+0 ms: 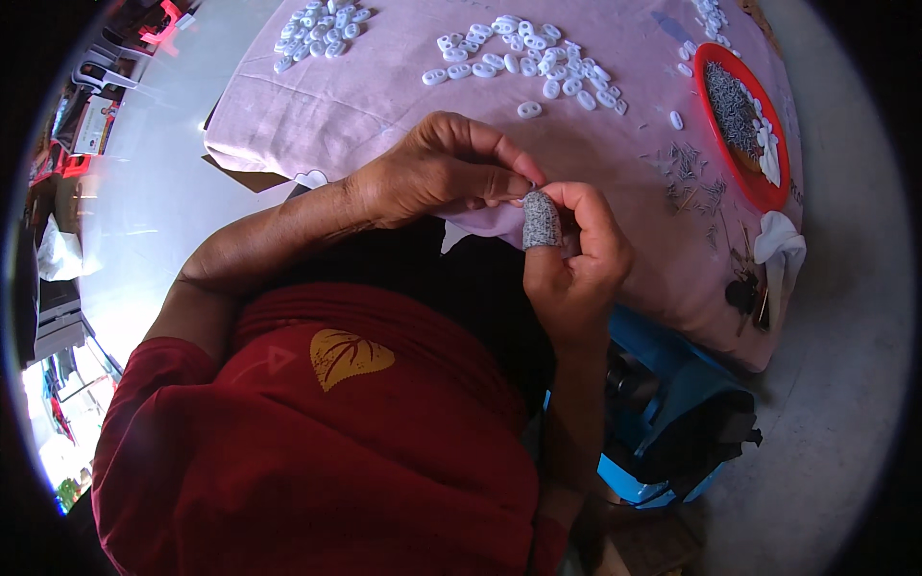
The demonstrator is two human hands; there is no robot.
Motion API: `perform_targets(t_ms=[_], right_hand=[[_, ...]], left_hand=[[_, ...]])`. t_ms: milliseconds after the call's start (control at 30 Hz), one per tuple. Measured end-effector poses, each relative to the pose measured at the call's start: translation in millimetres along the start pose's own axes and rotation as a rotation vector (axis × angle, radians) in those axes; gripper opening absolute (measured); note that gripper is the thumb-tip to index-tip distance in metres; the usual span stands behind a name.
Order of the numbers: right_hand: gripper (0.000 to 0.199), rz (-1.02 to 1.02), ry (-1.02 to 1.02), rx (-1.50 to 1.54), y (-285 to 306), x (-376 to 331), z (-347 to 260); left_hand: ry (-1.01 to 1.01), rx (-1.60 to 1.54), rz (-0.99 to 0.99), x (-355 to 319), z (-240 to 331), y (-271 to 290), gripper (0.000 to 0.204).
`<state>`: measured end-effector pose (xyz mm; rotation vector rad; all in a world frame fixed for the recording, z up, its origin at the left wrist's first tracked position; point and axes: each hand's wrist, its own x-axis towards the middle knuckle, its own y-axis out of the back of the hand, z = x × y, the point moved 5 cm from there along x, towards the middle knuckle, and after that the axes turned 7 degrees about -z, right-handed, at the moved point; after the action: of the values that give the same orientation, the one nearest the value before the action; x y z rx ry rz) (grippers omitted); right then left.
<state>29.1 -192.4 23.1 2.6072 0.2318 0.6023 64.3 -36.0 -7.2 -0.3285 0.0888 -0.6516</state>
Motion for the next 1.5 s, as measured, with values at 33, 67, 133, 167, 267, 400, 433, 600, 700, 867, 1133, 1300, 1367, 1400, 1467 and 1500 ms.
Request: perform_targets(t_ms=[33, 67, 133, 167, 267, 400, 433, 600, 700, 867, 1133, 1300, 1367, 1400, 1467, 1500], right_hand=[[0.006, 0.003, 0.011, -0.007, -1, 0, 0], [0.006, 0.003, 0.013, -0.006, -2, 0, -1], [0.007, 0.024, 0.0, 0.039, -5, 3, -1], [0.007, 0.025, 0.004, 0.041, -4, 4, -1], [0.009, -0.016, -0.036, 0.038, 2, 0, -2], [0.016, -0.057, -0.202, 0.147, 10, 1, -3], [0.015, -0.036, -0.131, 0.106, 11, 2, -5], [0.012, -0.082, 0.019, -0.103, 5, 3, -6], [0.012, -0.112, 0.028, -0.152, 6, 5, -11], [0.015, -0.126, 0.111, -0.225, 6, 9, -14], [0.016, -0.11, 0.129, -0.214, -1, 9, -12], [0.014, -0.133, 0.122, -0.163, -1, 11, -11], [0.013, -0.13, 0.125, -0.171, -1, 11, -14], [0.013, -0.125, 0.13, -0.182, -1, 11, -15], [0.012, -0.115, 0.127, -0.176, -3, 10, -12], [0.012, -0.105, 0.128, -0.17, -3, 11, -12]], left_hand=[[0.003, -0.013, 0.013, 0, -1, 1, 0.014], [0.001, -0.011, 0.014, 0, -2, 1, 0.014], [0.036, -0.057, 0.024, 0, -4, 5, 0.015], [0.034, -0.053, 0.025, 1, -4, 6, 0.015], [0.049, -0.091, -0.013, 2, -3, 3, 0.016], [0.056, -0.104, -0.013, 4, -1, 6, 0.017], [0.061, -0.109, -0.02, 5, -2, 7, 0.017], [0.039, -0.06, -0.041, 3, -2, 8, 0.017], [0.021, -0.047, -0.06, 4, -1, 8, 0.017], [0.025, -0.064, -0.045, 3, -2, 8, 0.017], [0.0, -0.041, -0.055, 3, -2, 10, 0.016], [0.002, 0.008, -0.052, 3, -4, 8, 0.016], [0.003, 0.028, -0.04, 2, -3, 7, 0.016], [0.008, 0.034, -0.037, 2, -1, 6, 0.016], [0.015, 0.039, -0.035, 1, -1, 6, 0.016], [0.014, 0.026, -0.03, 0, -1, 6, 0.016]])
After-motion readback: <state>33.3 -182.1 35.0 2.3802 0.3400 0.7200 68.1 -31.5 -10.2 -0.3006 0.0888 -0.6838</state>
